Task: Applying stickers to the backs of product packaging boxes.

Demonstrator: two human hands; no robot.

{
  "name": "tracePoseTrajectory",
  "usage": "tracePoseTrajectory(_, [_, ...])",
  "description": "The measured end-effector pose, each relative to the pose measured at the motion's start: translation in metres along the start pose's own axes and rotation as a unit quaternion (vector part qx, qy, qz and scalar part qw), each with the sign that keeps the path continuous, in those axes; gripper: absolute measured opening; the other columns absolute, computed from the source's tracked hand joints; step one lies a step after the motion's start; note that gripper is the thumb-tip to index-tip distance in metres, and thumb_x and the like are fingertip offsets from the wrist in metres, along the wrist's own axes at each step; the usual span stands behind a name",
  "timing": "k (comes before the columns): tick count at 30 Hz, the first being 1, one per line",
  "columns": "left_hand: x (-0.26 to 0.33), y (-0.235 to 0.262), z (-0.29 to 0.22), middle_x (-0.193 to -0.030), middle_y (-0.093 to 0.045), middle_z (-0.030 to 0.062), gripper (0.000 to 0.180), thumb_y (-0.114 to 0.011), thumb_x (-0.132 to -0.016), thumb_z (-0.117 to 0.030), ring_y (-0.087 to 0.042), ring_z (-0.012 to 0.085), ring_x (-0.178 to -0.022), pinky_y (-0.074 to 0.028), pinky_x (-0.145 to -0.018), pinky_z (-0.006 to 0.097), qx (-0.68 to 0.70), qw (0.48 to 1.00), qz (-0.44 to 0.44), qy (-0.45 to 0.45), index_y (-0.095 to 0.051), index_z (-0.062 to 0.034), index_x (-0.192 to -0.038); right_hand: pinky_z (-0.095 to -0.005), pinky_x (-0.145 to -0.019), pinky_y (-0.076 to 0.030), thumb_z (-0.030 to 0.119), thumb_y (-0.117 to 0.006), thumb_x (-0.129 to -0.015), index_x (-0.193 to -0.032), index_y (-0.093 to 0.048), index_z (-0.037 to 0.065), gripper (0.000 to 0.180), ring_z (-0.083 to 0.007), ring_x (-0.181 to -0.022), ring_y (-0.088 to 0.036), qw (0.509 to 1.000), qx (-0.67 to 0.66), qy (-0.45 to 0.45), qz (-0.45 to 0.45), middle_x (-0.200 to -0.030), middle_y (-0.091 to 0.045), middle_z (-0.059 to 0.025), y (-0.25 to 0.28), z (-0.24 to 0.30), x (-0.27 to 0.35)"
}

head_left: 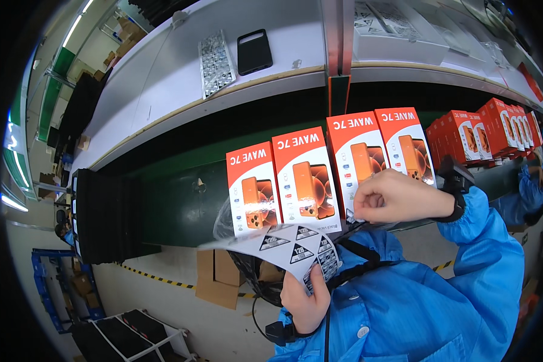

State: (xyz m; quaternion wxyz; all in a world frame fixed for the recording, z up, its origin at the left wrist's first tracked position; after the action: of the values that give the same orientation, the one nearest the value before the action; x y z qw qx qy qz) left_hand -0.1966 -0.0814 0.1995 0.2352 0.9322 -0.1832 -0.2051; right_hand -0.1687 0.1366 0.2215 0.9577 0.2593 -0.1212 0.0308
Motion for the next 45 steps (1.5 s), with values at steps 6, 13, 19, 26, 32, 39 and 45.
tracePoseTrajectory(6, [0.0, 0.002, 0.004, -0.08, -0.063, 0.0167, 0.021, -0.062, -0.081, -0.003, -0.064, 0.0273, -0.066, -0.049, -0.057, 0.032, 0.007, 1.0, -0.006, 0.006, -0.057, 0.0059, -0.099, -0.0239, -0.053, -0.046, 0.013, -0.06, -0.084, -0.081, -0.062, -0.001, 0.015, -0.0119, -0.056, -0.063, 0.998, 0.028, -0.045, 0.03, -0.066, -0.063, -0.0068, -0.006, -0.021, -0.013])
tracePoseTrajectory(13, [0.002, 0.0, 0.013, -0.086, -0.064, 0.0173, 0.025, -0.057, -0.084, -0.001, -0.063, 0.0199, -0.071, -0.049, -0.063, 0.028, 0.0, 1.0, 0.02, 0.01, -0.052, 0.0094, -0.106, -0.0236, -0.053, -0.046, 0.011, -0.059, -0.084, -0.079, -0.061, -0.001, 0.013, -0.0118, -0.056, -0.064, 0.997, 0.001, -0.071, 0.028, -0.063, -0.062, -0.0059, -0.005, -0.024, -0.012])
tracePoseTrajectory(19, [0.002, 0.001, 0.012, -0.078, -0.063, 0.0174, 0.021, -0.063, -0.08, -0.003, -0.063, 0.0327, -0.063, -0.047, -0.053, 0.037, 0.018, 1.0, -0.024, 0.011, -0.058, 0.0057, -0.097, -0.0273, -0.053, -0.046, 0.01, -0.057, -0.082, -0.073, -0.06, -0.002, 0.015, -0.0159, -0.052, -0.062, 0.998, -0.012, -0.068, 0.01, -0.057, -0.061, -0.0087, -0.004, -0.019, -0.012])
tracePoseTrajectory(26, [0.003, 0.003, 0.011, -0.077, -0.063, 0.0178, 0.019, -0.063, -0.079, -0.002, -0.063, 0.034, -0.063, -0.047, -0.053, 0.036, 0.002, 1.0, -0.026, 0.005, -0.058, 0.0058, -0.096, -0.027, -0.05, -0.043, 0.013, -0.062, -0.082, -0.078, -0.058, 0.001, 0.013, -0.0134, -0.052, -0.058, 0.997, 0.065, -0.038, 0.003, -0.062, -0.058, -0.0067, -0.005, -0.024, -0.011])
tracePoseTrajectory(32, [0.006, 0.004, 0.011, -0.08, -0.063, 0.018, 0.025, -0.06, -0.083, -0.002, -0.066, 0.0279, -0.069, -0.05, -0.062, 0.034, 0.04, 0.997, -0.059, 0.016, -0.053, 0.0083, -0.104, -0.0311, -0.054, -0.045, 0.015, -0.066, -0.077, -0.08, -0.05, 0.005, 0.019, -0.021, -0.066, -0.059, 0.98, 0.137, 0.027, -0.139, -0.079, -0.054, -0.0122, -0.001, -0.012, -0.003])
tracePoseTrajectory(39, [0.003, -0.002, 0.026, -0.116, -0.052, 0.0207, 0.047, -0.055, -0.086, 0.003, -0.055, 0.0217, -0.102, -0.044, -0.087, 0.03, 0.338, 0.937, -0.039, 0.083, -0.031, 0.0111, -0.126, -0.0305, -0.064, -0.049, 0.012, -0.069, -0.077, -0.09, -0.058, 0.006, 0.019, -0.0214, -0.075, -0.06, 0.954, 0.039, 0.247, -0.164, -0.081, -0.058, -0.0058, -0.05, 0.038, 0.018])
tracePoseTrajectory(45, [0.004, 0.005, 0.033, -0.125, -0.044, 0.0195, 0.054, -0.051, -0.089, 0.001, -0.048, 0.0208, -0.112, -0.039, -0.095, 0.032, 0.284, 0.956, 0.043, 0.055, -0.022, 0.0072, -0.134, -0.0333, -0.073, -0.048, 0.014, -0.071, -0.075, -0.091, -0.059, 0.007, 0.022, -0.0233, -0.084, -0.058, 0.949, 0.07, 0.246, -0.186, -0.086, -0.058, -0.0055, -0.062, 0.052, 0.009])
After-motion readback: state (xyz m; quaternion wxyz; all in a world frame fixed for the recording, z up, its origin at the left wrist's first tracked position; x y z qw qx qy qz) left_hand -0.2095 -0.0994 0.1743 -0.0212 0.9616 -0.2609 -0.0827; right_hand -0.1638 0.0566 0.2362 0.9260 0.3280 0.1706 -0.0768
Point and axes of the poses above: each hand's wrist, its own x-axis away from the middle knuckle, its own y-axis out of the back of the hand, z = x × y, the point moved 6 cm from there along -x, towards the middle knuckle
